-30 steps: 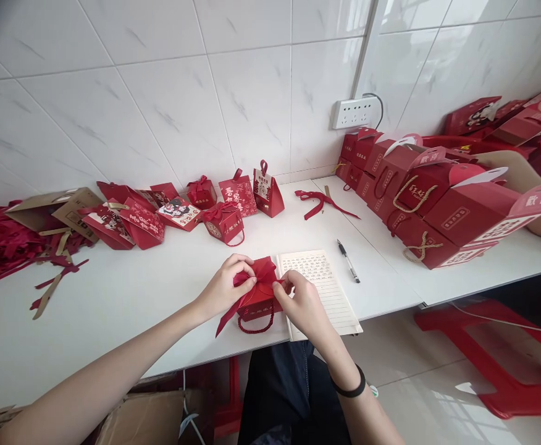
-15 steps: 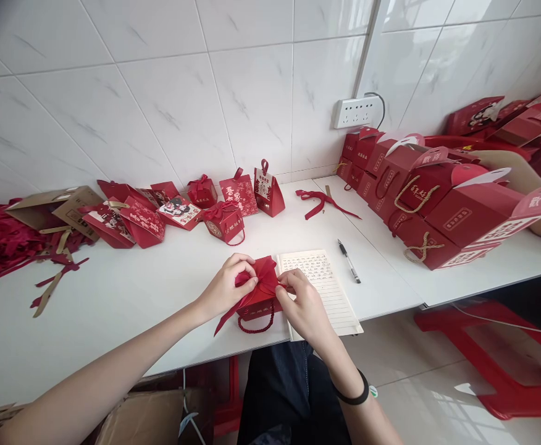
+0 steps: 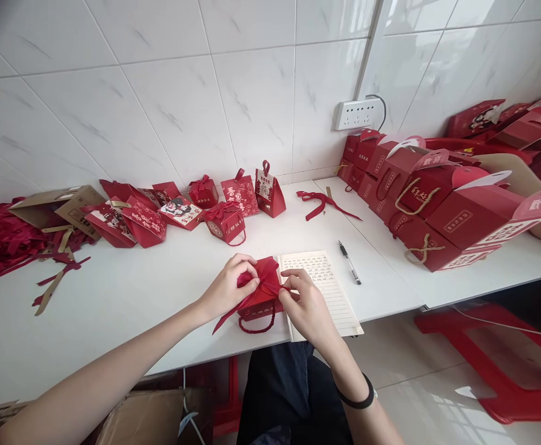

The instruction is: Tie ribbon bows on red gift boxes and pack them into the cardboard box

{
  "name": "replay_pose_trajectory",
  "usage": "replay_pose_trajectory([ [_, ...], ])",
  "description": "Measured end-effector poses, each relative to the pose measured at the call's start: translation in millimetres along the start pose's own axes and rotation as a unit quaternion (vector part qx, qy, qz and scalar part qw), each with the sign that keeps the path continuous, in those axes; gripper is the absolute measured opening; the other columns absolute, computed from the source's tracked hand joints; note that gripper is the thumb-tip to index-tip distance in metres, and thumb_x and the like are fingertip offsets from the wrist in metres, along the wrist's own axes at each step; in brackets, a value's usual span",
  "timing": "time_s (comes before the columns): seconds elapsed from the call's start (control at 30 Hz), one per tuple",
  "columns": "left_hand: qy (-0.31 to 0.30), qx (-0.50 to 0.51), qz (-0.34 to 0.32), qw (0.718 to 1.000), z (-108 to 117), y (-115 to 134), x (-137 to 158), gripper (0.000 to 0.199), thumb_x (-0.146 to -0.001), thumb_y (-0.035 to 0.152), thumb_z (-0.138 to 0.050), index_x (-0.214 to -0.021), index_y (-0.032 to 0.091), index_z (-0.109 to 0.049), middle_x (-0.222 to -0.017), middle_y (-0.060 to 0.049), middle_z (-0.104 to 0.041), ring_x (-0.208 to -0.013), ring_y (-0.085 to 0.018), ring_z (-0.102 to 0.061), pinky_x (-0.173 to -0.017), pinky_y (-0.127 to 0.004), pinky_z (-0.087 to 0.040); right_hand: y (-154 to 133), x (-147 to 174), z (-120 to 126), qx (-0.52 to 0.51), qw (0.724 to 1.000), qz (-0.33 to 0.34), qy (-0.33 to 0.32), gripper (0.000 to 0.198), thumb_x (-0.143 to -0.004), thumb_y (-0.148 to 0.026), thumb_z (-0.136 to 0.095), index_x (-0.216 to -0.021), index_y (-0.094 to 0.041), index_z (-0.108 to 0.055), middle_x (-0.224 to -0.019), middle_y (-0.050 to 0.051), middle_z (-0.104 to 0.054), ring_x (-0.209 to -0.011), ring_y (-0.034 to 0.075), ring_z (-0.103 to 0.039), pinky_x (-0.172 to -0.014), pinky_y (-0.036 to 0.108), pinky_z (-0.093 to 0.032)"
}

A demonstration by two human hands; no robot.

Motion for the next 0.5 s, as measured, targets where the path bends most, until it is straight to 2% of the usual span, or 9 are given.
replay_pose_trajectory([
  [0.33,0.006,0.005,0.004,1.000,0.9,-1.1,-0.6,0.007,-0.080,0.022,-0.052,-0.075,0.019,-0.054,-0.105,-0.005,-0.051,-0.107,-0.019,-0.048,-0.097,-0.036,-0.038,1.4,0.3,-5.6,-0.015,1.000,0.004,-0.006,0.022,-0.080,-0.034,-0.046,-0.063,-0.019,-0.049,-0.104,0.007,-0.052,-0.095,0.022,-0.052,-0.073,0.030,-0.052],
  [0.5,0.017,0.008,-0.001,1.000,2.5,-4.5,-0.6,0.007,-0.080,0.024,-0.052,-0.075,0.020,-0.054,-0.104,-0.005,-0.051,-0.106,-0.019,-0.049,-0.096,-0.035,-0.038,0.0,0.7,-5.3,-0.019,0.999,0.011,-0.023,0.027,-0.081,-0.042,-0.049,-0.066,-0.020,-0.050,-0.105,0.008,-0.052,-0.096,0.023,-0.052,-0.075,0.032,-0.052],
])
Point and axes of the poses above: each hand's wrist, its own x-axis away from the middle knuckle, its own z-axis out of the back of the hand, y = z × x, the point moved 5 cm from there along -x, towards the middle knuckle
